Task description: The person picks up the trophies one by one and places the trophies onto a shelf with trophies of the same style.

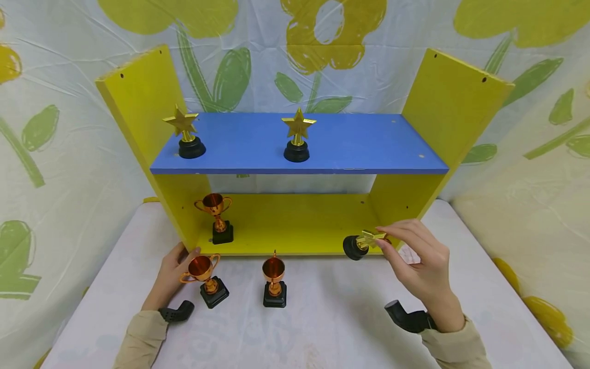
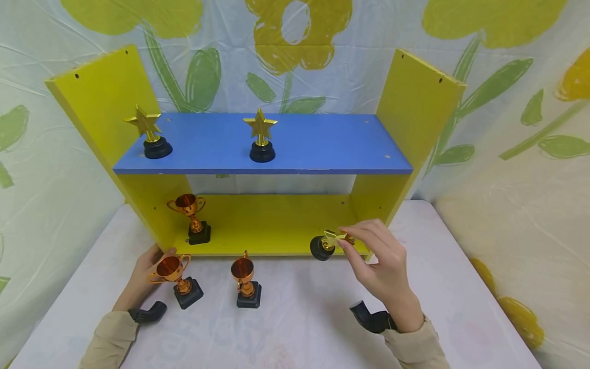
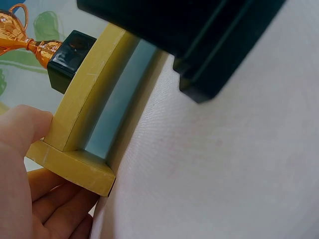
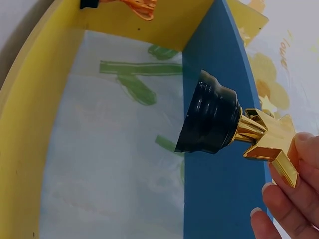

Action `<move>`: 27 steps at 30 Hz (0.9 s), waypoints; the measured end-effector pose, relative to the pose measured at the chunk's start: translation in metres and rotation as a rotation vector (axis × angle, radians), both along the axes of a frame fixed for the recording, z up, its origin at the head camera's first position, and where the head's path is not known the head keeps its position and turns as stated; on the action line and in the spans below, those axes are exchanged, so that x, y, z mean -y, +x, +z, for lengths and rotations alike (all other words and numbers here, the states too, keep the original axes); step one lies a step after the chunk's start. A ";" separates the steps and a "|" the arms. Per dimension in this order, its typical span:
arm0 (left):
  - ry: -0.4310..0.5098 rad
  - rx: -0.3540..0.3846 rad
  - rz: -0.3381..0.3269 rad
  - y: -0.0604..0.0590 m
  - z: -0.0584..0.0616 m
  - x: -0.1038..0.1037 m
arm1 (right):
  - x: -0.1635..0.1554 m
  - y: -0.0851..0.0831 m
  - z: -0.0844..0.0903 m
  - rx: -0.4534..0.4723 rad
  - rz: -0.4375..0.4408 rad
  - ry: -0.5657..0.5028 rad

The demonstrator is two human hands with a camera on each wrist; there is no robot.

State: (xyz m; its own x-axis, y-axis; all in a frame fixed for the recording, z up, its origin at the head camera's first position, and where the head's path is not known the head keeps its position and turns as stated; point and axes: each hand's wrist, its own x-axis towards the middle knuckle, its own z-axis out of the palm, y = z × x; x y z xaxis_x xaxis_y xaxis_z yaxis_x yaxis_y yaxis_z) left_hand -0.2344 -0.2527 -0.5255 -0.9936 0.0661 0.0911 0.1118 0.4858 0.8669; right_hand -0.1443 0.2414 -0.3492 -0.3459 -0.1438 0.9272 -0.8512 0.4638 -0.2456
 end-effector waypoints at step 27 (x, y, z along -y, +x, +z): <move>-0.016 -0.017 0.005 0.000 0.000 0.000 | 0.014 0.004 0.009 -0.010 0.002 -0.017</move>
State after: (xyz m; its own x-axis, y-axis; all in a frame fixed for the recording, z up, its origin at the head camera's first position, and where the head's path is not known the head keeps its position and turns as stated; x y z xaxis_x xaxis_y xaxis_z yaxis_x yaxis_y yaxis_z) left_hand -0.2345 -0.2523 -0.5259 -0.9923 0.0626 0.1073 0.1242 0.5004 0.8568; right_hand -0.1407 0.2271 -0.3406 -0.3364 -0.1288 0.9329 -0.8544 0.4583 -0.2449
